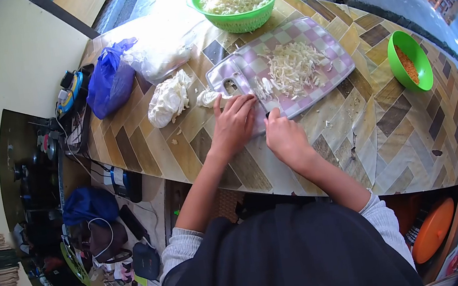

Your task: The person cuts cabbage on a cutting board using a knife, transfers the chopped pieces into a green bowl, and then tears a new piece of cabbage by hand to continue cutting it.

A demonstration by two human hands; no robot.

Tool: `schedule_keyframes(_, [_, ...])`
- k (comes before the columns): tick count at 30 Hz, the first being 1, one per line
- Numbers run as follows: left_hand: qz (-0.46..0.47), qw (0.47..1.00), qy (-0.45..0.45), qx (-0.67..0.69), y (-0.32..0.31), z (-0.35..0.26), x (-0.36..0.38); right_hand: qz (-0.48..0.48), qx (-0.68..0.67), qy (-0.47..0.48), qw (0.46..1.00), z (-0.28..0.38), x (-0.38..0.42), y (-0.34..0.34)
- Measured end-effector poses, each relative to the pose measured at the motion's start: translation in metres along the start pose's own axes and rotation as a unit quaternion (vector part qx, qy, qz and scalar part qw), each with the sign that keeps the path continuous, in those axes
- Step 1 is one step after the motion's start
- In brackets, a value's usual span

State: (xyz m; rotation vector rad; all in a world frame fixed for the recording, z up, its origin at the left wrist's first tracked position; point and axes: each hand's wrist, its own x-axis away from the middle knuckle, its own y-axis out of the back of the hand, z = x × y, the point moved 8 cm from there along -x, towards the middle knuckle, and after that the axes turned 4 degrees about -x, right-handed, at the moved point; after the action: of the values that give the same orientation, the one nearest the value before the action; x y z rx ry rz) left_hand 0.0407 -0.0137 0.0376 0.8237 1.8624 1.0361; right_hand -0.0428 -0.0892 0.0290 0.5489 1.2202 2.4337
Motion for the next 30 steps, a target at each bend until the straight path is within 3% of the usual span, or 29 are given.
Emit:
schedule_keyframes(8, [0.002,1.0,0.015,-0.003,0.001,0.001,0.005,-0.022,-0.019,0.059,0.998,0.002,-0.033,0.009])
schedule_keyframes(17, [0.004,1.0,0.015,0.01,-0.001,0.001,0.006,0.016,0.033,-0.003,0.999,0.004,0.002,-0.003])
schedule_keyframes(26, [0.006,1.0,0.02,0.017,0.0,0.003,0.007,-0.01,-0.056,0.065,0.996,-0.003,-0.039,0.013])
schedule_keyframes(30, [0.012,1.0,0.017,0.015,0.0,0.004,0.007,0.007,-0.022,0.038,0.999,0.001,-0.017,0.016])
